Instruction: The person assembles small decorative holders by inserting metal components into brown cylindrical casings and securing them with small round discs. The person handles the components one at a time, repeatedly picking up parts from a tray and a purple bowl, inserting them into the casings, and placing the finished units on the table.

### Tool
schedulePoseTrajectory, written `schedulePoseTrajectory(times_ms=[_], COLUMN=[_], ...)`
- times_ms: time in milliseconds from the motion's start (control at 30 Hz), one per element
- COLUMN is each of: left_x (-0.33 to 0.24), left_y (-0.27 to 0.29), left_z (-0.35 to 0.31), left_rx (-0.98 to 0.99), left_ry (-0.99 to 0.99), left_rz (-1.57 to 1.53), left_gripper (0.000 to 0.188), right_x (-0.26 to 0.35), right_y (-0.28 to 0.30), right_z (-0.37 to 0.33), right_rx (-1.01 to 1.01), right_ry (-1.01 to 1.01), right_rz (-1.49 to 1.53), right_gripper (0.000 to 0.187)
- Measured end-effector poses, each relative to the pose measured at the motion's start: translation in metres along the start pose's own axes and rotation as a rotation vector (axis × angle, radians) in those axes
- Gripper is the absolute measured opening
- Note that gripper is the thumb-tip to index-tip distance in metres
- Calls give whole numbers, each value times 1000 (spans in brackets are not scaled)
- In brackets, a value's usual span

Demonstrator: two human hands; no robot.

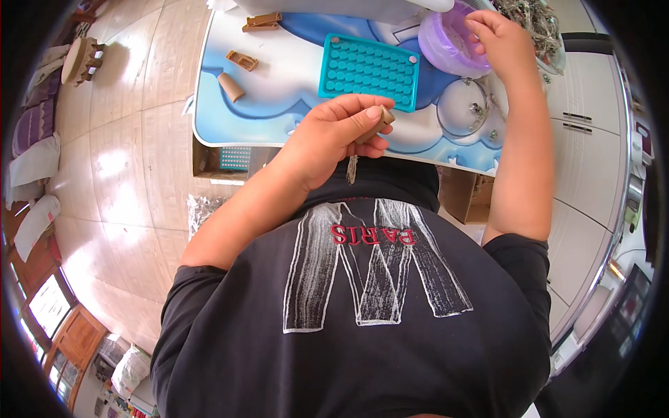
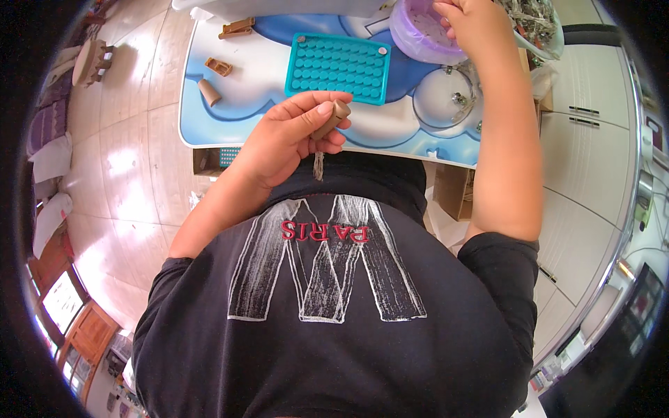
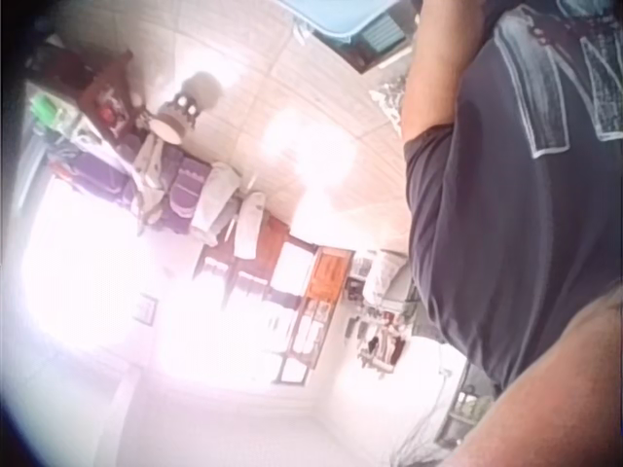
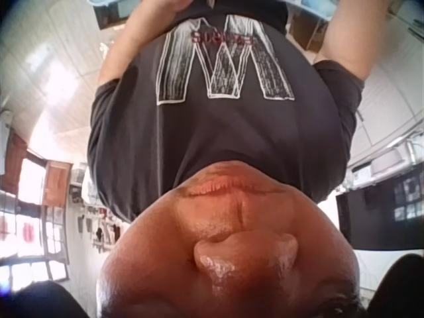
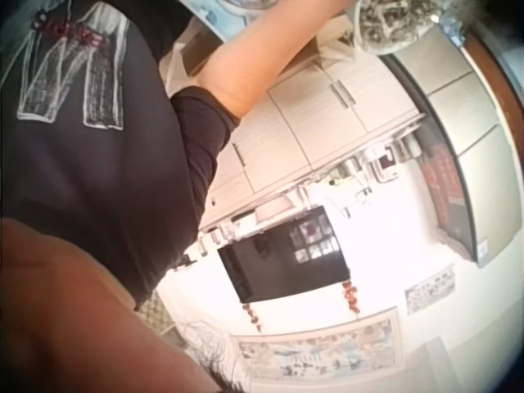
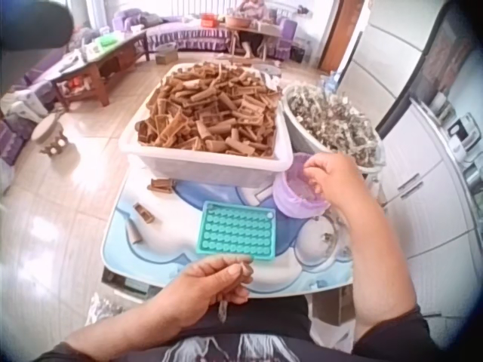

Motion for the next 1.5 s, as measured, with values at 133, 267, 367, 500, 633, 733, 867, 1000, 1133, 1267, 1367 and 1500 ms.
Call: schedulePoseTrajectory(times_ms=[133, 267, 367, 500, 633, 733, 867, 1000, 1133, 1267, 1367, 1500], left_x=[1, 3, 2, -2, -3, 0, 2, 4, 8, 6, 5, 8], left_y=[-3, 2, -2, -7, -7, -4, 0, -1, 0, -4, -6, -1], left_z=[3, 0, 1, 2, 3, 5, 6, 6, 7, 7, 6, 10], left_rx=[4, -4, 94, 179, 248, 256, 238, 235, 228, 185, 197, 274], left_ry=[27, 19, 1, -87, -94, -100, -95, -74, -52, -46, -42, -81], left_rz=[-30, -120, -218, -320, -317, -359, -458, -468, -481, -452, -446, -413], left_gripper=[31, 30, 30, 32, 33, 34, 35, 34, 33, 27, 27, 32], right_x=[-27, 5, 17, 18, 11, 13, 12, 14, 33, 45, 46, 45], right_y=[3, -27, -54, -82, -94, -91, -86, -80, -60, -59, -62, -65], right_z=[-16, -73, -108, -131, -134, -135, -140, -143, -150, -154, -153, -153], right_rx=[-47, 65, 184, 373, 440, 428, 259, 74, -285, -392, -362, -375], right_ry=[123, 198, 166, -21, -90, -110, 1, 237, 604, 771, 783, 789], right_rz=[389, 789, 1031, 1368, 1517, 1584, 1295, 994, 481, 357, 351, 333], right_gripper=[20, 28, 42, 50, 34, 25, 16, 10, 10, 12, 13, 14])
Point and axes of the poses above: each hand's wrist, its own z-axis towards the middle knuckle, its own y-axis out of the back of the hand, x = y × z, the point moved 5 cm from there along z, towards the middle knuckle, and after that the axes turned 3 degrees about x, right-handed, at the moved point
